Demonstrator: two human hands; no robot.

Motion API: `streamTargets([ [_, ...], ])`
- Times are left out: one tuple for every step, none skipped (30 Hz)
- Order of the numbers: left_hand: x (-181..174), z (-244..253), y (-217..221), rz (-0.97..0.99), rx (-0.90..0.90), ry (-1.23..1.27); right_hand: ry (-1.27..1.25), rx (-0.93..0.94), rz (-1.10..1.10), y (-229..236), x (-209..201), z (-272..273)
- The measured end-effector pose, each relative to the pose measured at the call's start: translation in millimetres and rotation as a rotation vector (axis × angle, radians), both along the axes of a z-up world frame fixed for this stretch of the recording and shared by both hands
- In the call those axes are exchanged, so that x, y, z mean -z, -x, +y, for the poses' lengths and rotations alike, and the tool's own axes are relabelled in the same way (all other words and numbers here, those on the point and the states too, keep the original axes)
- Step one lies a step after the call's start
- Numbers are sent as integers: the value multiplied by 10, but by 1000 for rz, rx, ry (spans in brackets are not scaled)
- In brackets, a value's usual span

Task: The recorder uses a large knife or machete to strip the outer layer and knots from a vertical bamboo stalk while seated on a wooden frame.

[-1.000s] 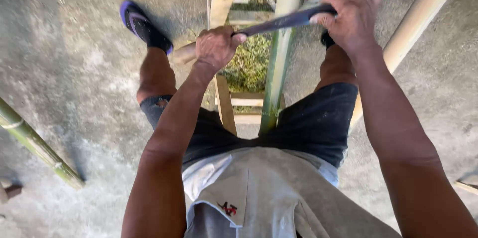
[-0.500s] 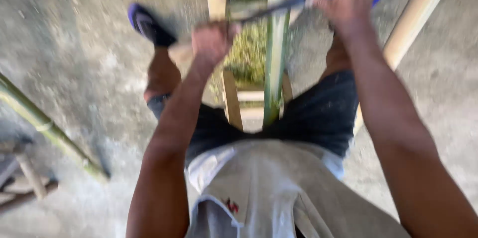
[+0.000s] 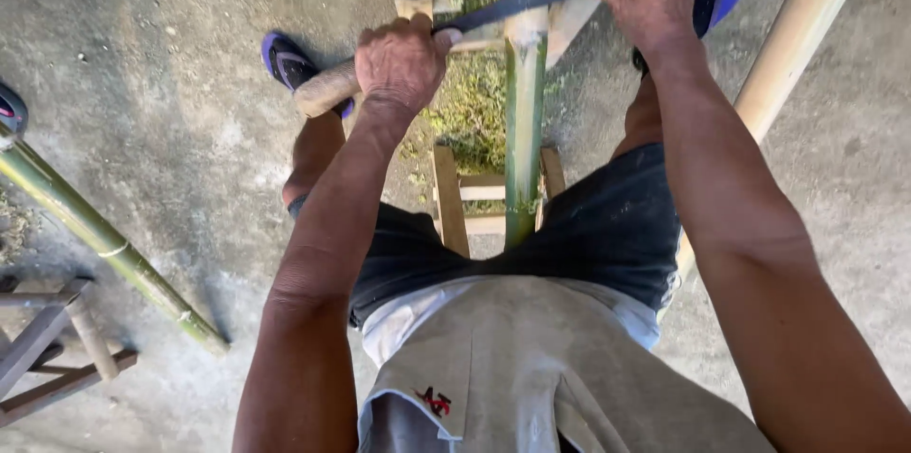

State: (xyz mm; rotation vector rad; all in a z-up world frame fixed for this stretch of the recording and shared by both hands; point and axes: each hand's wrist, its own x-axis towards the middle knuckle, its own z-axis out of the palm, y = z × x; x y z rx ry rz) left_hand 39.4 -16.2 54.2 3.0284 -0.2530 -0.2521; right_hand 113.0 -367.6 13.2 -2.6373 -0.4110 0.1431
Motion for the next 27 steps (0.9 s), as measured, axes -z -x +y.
streamTargets([
  [-127,-31,34,31,12,-26,-19,-32,-119,24,61,-20],
  [-267,-60,71,63,25,-52,-37,-65,-238,51,109,-38],
  [-336,-67,-60,40,25,-61,-44,-63,-261,-7,116,-19],
  [-402,-73,-185,182,21,-84,-60,3,-40,-64,128,2],
  [-467,-94,-125,362,12,-104,-73,63,221,83,157,9],
  [-446,-68,-110,378,8,-109,-78,59,236,16,10,137],
  [-408,-91,-107,335,10,-103,-178,156,290,-53,-158,204],
  [-380,-113,-109,293,13,-98,-278,254,343,-132,-333,272],
  [-338,-89,-61,279,13,-97,-279,253,329,-13,-205,168],
  [-302,-59,-16,239,35,-80,-123,126,120,102,-81,69],
  [-273,6,62,200,55,-70,26,-3,-84,243,63,12],
  [-258,26,-46,189,53,-76,20,-3,-96,161,98,-33],
  [-237,40,-75,214,61,-88,9,-56,-100,167,152,-81],
  [-201,53,-102,239,68,-100,-3,-109,-104,174,221,-131],
  [-160,-4,-19,267,73,-89,6,-107,-75,166,78,-90],
  [-132,-59,65,312,52,-86,-83,8,66,149,-72,-43],
  [-124,-55,-42,317,27,-96,-181,123,166,-80,-227,69],
  [-87,-31,42,305,28,-97,-183,123,154,97,-142,18],
  [-41,6,45,276,26,-68,-95,15,17,173,-51,-16],
  [15,46,44,247,24,-39,-4,-91,-118,241,56,-47],
  [10,74,-14,246,20,-40,-6,-95,-119,138,75,-48],
  [24,101,-67,231,16,-10,0,-81,-102,39,113,-49],
  [57,79,-35,231,14,29,15,-66,-69,43,146,-106],
  [7,35,15,247,14,38,22,-67,-54,59,92,-78],
  [-58,8,-3,296,1,31,-76,30,108,23,31,-37],
  [-137,-17,-25,346,-11,24,-176,128,270,-18,-42,8],
  [-104,-9,-20,331,-13,28,-173,124,255,63,10,-48],
])
